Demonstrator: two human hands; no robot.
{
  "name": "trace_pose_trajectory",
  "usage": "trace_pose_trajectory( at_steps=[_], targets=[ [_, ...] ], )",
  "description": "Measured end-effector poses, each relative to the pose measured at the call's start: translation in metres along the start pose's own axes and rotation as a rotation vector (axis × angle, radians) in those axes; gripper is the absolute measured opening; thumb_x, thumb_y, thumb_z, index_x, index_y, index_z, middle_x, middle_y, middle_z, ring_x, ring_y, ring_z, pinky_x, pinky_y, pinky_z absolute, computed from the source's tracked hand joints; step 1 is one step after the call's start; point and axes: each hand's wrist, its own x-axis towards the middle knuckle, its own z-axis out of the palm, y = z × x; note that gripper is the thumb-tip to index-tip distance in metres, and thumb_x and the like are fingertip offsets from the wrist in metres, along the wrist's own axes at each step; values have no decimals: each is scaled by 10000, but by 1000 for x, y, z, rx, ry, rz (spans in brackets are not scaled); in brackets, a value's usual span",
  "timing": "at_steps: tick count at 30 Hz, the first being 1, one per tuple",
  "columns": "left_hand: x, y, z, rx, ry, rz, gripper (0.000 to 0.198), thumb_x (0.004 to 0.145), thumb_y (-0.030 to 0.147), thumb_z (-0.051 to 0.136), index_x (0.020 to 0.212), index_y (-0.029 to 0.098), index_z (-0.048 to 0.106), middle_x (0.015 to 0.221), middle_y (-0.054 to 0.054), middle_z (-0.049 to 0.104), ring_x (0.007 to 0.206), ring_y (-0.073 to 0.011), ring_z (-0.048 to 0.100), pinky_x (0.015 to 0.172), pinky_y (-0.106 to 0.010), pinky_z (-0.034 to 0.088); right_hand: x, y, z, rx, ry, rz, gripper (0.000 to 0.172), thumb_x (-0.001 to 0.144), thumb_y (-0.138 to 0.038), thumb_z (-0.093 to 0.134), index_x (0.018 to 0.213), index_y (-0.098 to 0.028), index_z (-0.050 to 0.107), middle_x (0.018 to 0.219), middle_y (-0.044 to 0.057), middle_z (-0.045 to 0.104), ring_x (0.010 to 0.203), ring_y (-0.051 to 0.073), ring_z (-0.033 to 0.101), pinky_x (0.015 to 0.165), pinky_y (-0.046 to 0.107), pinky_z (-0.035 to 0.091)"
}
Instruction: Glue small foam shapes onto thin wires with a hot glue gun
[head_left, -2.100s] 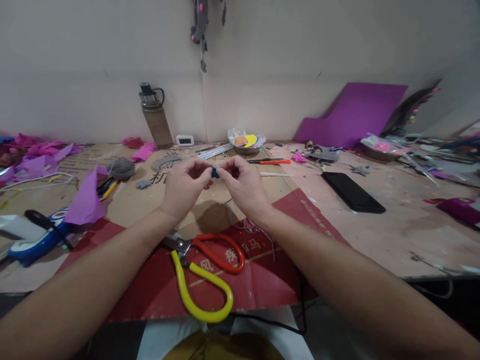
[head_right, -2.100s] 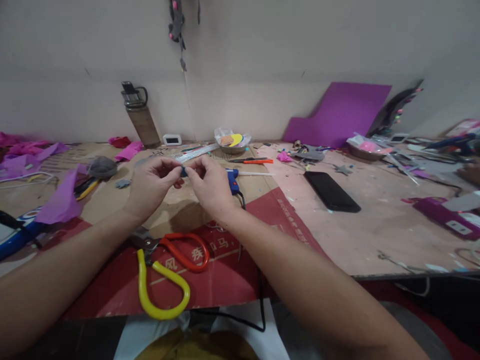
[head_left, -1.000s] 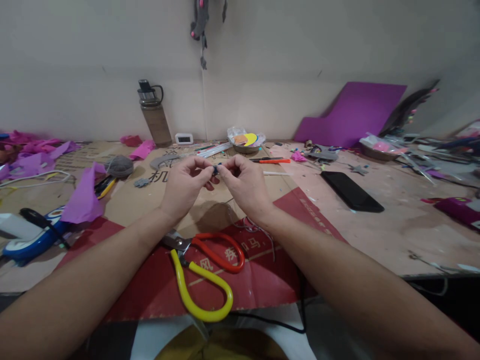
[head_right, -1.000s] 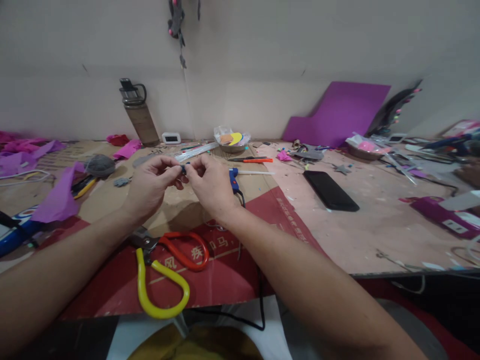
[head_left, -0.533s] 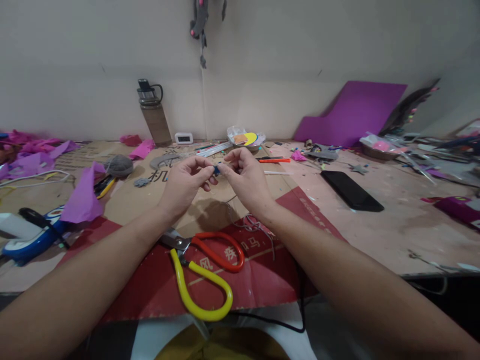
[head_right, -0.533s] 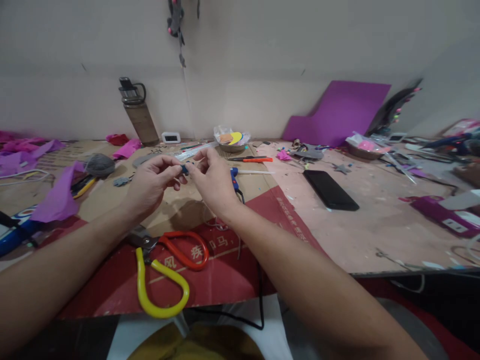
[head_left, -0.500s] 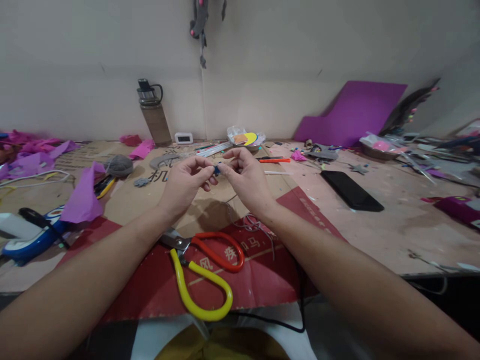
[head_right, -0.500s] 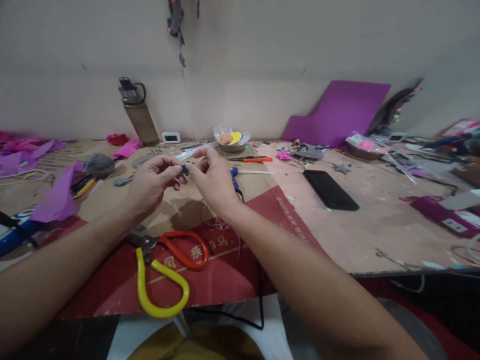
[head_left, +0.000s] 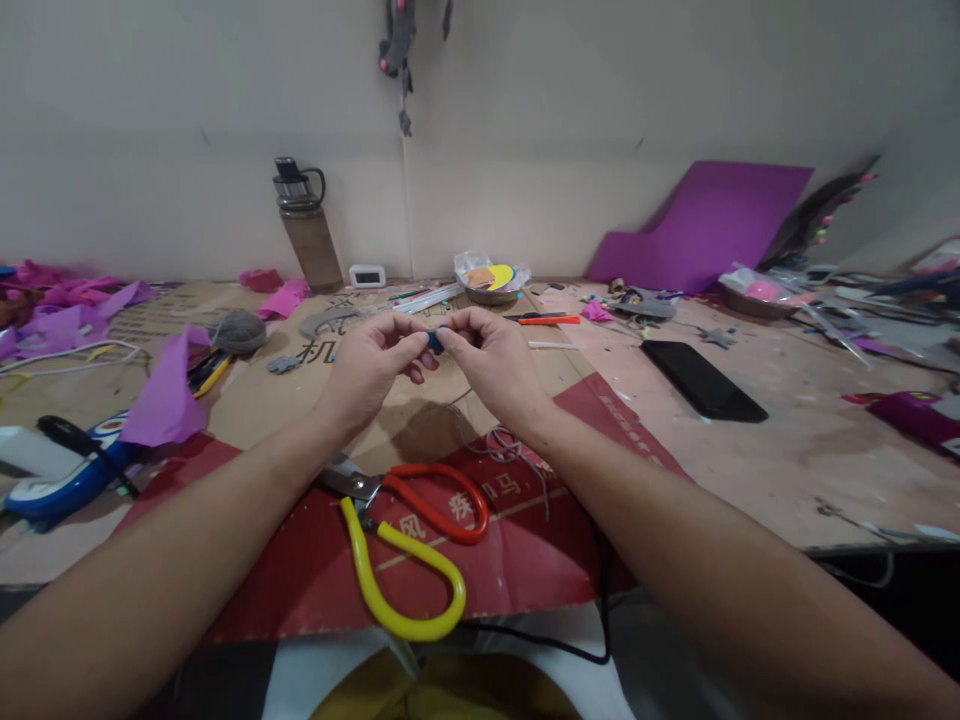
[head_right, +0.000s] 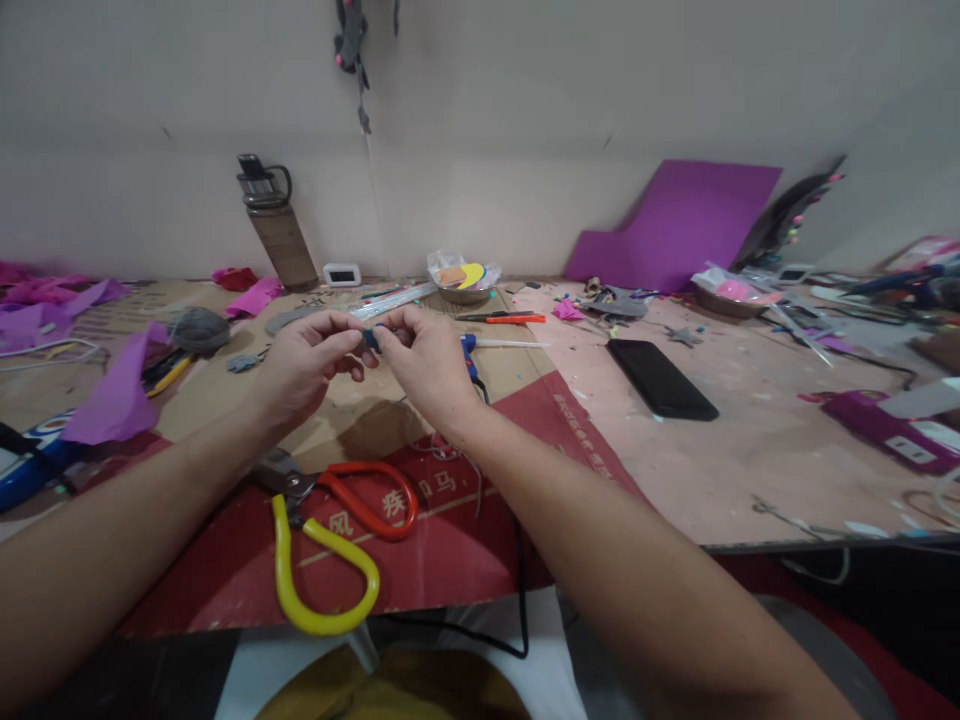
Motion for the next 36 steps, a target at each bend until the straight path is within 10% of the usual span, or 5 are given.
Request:
trace_pose_trajectory(
  at_steps=[12, 24, 36],
  targets=[
    [7, 9, -7, 100, -88, -145, 235, 698, 364, 746, 711, 136, 692, 711, -89, 722, 619, -174, 687, 535, -252, 517, 2, 8, -6, -186, -33, -89, 82, 821, -247, 578, 774, -187, 609, 642, -24, 517, 623, 125, 434, 591, 277, 327],
    [4, 15, -9, 653, -61, 69, 84, 707, 246, 688, 720, 180, 739, 590, -16, 666, 515, -119, 545, 497, -234, 399, 0, 6, -7, -438, -144, -275, 90, 824, -139, 571, 760, -202, 569, 799, 24, 563, 747, 162, 493, 705, 302, 366],
    [3, 17, -7, 707, -74, 16, 80, 691, 220, 647, 661, 162, 691, 579, 4, 634, 538, -108, 510, 535, -242, 367, -2, 5, -6, -477, -153, -273, 102, 846, -100, 552, 916, -171, 571, 882, 56, 581, 825, 182, 520, 753, 323, 402]
  ],
)
